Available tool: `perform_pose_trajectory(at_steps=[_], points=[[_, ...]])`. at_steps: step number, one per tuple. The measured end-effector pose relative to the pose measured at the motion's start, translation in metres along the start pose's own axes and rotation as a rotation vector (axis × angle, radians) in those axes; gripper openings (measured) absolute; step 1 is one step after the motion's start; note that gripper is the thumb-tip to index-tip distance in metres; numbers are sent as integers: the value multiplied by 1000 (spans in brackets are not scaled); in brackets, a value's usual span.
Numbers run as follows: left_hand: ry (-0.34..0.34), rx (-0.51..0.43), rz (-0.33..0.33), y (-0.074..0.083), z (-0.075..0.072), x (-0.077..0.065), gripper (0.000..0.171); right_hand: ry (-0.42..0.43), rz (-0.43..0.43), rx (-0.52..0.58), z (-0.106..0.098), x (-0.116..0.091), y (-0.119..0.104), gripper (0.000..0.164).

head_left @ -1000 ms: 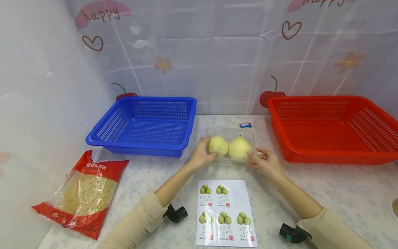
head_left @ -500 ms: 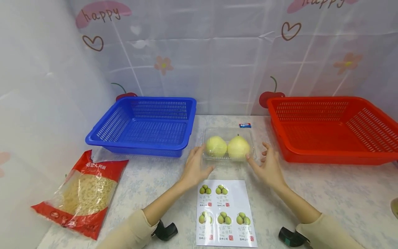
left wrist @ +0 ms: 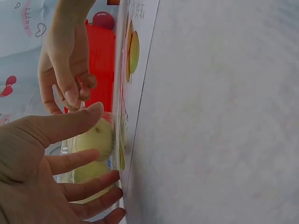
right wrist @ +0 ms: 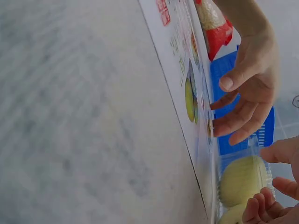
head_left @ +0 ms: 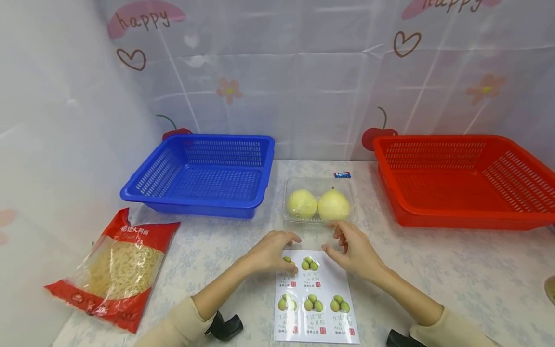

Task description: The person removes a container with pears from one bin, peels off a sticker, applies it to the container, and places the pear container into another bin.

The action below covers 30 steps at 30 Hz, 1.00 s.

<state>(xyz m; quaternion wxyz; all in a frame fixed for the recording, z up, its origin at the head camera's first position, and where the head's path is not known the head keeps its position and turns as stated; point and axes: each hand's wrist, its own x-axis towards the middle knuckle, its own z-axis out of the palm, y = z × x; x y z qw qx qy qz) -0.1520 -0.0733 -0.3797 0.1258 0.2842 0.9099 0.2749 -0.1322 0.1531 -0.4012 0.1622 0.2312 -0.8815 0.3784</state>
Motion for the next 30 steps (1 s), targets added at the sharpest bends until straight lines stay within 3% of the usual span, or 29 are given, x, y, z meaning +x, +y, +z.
perform_pose_trajectory(at_steps=[6, 11, 18, 30], points=[[-34, 73, -9, -2, 3, 5, 67, -250, 32, 6, 8, 2, -2, 48], [-37, 131, -33, -5, 7, 7, 77, -387, 46, -70, 12, 5, -4, 55], [-34, 170, -54, -8, 9, 9, 82, -469, 38, -147, 15, 8, -6, 54], [-79, 109, -42, -10, 7, 12, 67, -487, 40, -105, 16, 14, -7, 42]])
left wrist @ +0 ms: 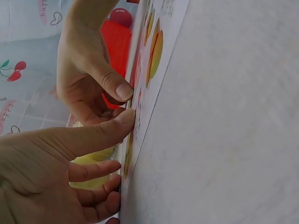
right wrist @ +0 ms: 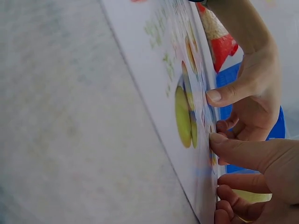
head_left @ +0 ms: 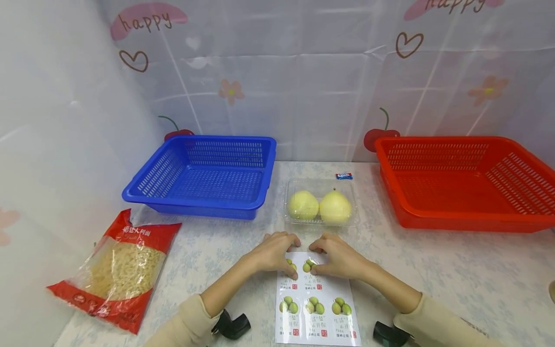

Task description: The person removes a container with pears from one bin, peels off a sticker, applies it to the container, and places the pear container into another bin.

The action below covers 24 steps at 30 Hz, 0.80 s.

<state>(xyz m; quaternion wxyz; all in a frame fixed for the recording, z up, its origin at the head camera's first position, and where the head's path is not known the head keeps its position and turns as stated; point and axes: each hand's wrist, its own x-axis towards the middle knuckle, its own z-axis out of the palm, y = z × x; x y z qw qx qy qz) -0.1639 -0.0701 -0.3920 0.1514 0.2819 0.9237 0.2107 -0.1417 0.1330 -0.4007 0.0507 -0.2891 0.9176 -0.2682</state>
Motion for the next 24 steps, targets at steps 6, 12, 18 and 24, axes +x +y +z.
perform_pose_trajectory(at_steps=[6, 12, 18, 24], points=[[-1, -8, 10, 1, 0, 2, 57, 7, -6, 0, 0, 1, 0, 38], [10, -22, 25, 0, -1, 3, 42, 23, 1, -5, 2, 0, 0, 36], [-20, -70, 38, -2, -2, 2, 41, 72, 4, -10, 4, -2, 0, 34], [-29, -143, 73, -3, -3, 4, 36, 148, 28, -1, 7, -6, -1, 33]])
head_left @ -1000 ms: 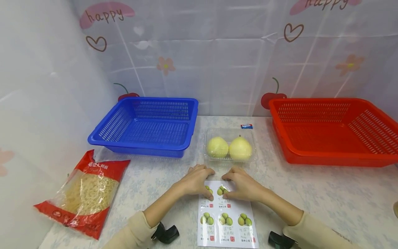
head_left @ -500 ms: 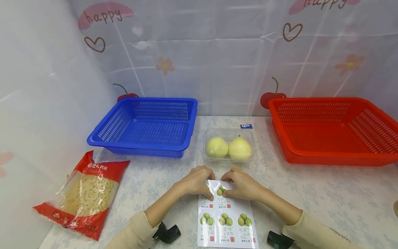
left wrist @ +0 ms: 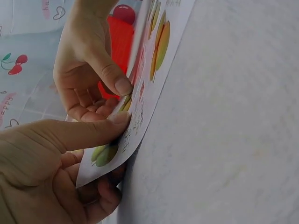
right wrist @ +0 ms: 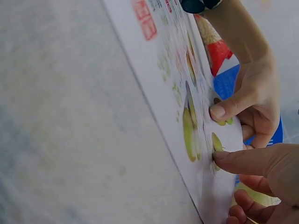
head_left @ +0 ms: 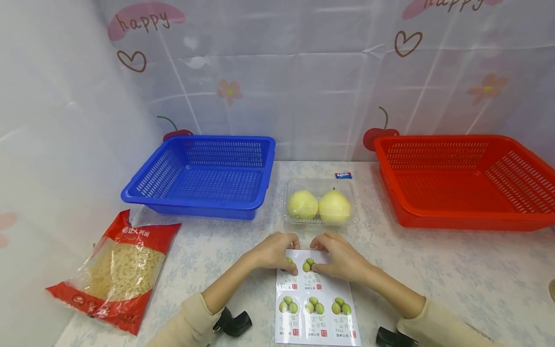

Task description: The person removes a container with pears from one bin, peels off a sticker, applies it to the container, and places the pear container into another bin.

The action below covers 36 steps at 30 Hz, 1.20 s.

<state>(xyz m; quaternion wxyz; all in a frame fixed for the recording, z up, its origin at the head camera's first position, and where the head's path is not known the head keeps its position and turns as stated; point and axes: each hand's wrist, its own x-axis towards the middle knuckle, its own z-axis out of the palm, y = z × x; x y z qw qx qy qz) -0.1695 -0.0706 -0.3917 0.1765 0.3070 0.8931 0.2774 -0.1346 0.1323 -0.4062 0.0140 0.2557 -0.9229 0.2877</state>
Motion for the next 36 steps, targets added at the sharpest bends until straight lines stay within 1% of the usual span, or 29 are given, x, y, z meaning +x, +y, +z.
perform_pose_trajectory(at_steps=[2, 5, 10, 14, 17, 19, 21, 23, 25, 29, 32, 36], points=[[-1, -54, 4, -1, 1, 0, 33, 21, 9, -9, 1, -1, -1, 31], [-13, -163, -7, -1, 1, 0, 32, 43, 3, -34, 0, -4, -3, 26], [-68, -345, -34, -3, 0, 1, 31, 51, -38, -68, -2, -7, -6, 20], [-108, -486, -74, -8, -3, 2, 30, 56, -63, -63, -2, -9, -4, 25], [-118, -600, -114, -10, -4, 3, 30, 70, -83, -39, -3, -10, -2, 32], [-121, -678, -140, -11, -4, 3, 33, 72, -87, -11, -4, -11, 0, 36], [-123, -736, -154, -12, -5, 4, 37, 64, -82, 25, -4, -12, 1, 38], [-128, -780, -164, -13, -5, 4, 39, 52, -68, 72, -5, -13, 2, 40], [-128, -801, -161, -14, -4, 4, 37, 43, -57, 112, -5, -14, 2, 42], [-122, -838, -150, -14, -4, 5, 34, 53, -48, 155, -4, -14, 1, 44], [-121, -850, -148, -13, -4, 5, 33, 62, -46, 181, -2, -15, 2, 40], [-131, -866, -141, -13, -3, 4, 34, 61, -50, 237, -1, -15, 2, 31]])
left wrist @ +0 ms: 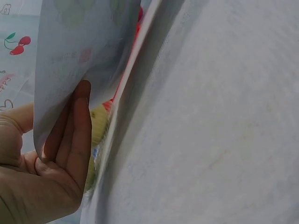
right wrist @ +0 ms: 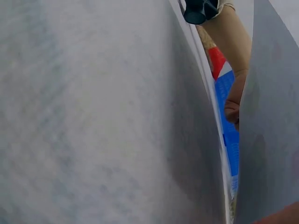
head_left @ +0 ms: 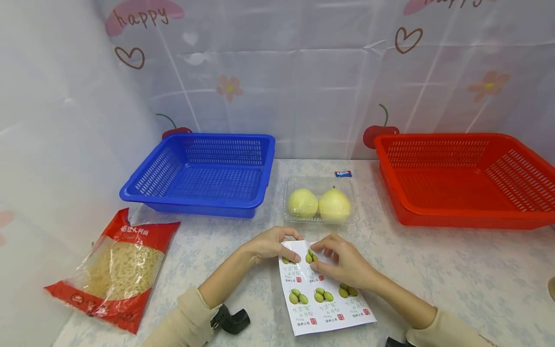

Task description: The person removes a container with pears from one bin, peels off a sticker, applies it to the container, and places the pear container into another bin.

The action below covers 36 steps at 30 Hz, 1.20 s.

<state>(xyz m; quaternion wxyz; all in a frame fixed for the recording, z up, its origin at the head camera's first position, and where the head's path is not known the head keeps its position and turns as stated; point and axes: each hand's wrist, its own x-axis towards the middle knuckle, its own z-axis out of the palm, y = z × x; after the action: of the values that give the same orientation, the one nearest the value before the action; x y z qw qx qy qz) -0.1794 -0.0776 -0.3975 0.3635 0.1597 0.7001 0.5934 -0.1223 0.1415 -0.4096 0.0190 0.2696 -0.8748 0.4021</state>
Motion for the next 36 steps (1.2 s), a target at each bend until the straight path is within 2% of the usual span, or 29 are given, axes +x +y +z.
perform_pose_trajectory(at_steps=[6, 11, 14, 17, 23, 27, 31, 36], points=[[-23, -10, 21, -1, 0, 0, 34, -8, 24, 91, 0, 1, -1, 20], [-52, -27, 46, -2, -1, -2, 35, 14, 71, 97, 0, 1, -4, 28], [-88, -57, 60, -3, -2, -2, 27, 25, 93, 94, 0, 1, -4, 36], [-144, -113, 69, -3, -2, -2, 16, 31, 91, 88, 1, 1, -4, 39], [-222, -207, 80, -5, -1, 1, 21, 68, 53, 49, 4, 1, -5, 38], [-244, -206, 84, -6, 0, 1, 21, 84, 57, 67, 3, 2, -5, 30], [-212, -177, 72, -4, -1, -1, 20, 108, 79, 102, 0, 3, -4, 12], [-59, -105, 30, -5, -1, 0, 17, 109, 77, 105, -5, 4, -4, 3]])
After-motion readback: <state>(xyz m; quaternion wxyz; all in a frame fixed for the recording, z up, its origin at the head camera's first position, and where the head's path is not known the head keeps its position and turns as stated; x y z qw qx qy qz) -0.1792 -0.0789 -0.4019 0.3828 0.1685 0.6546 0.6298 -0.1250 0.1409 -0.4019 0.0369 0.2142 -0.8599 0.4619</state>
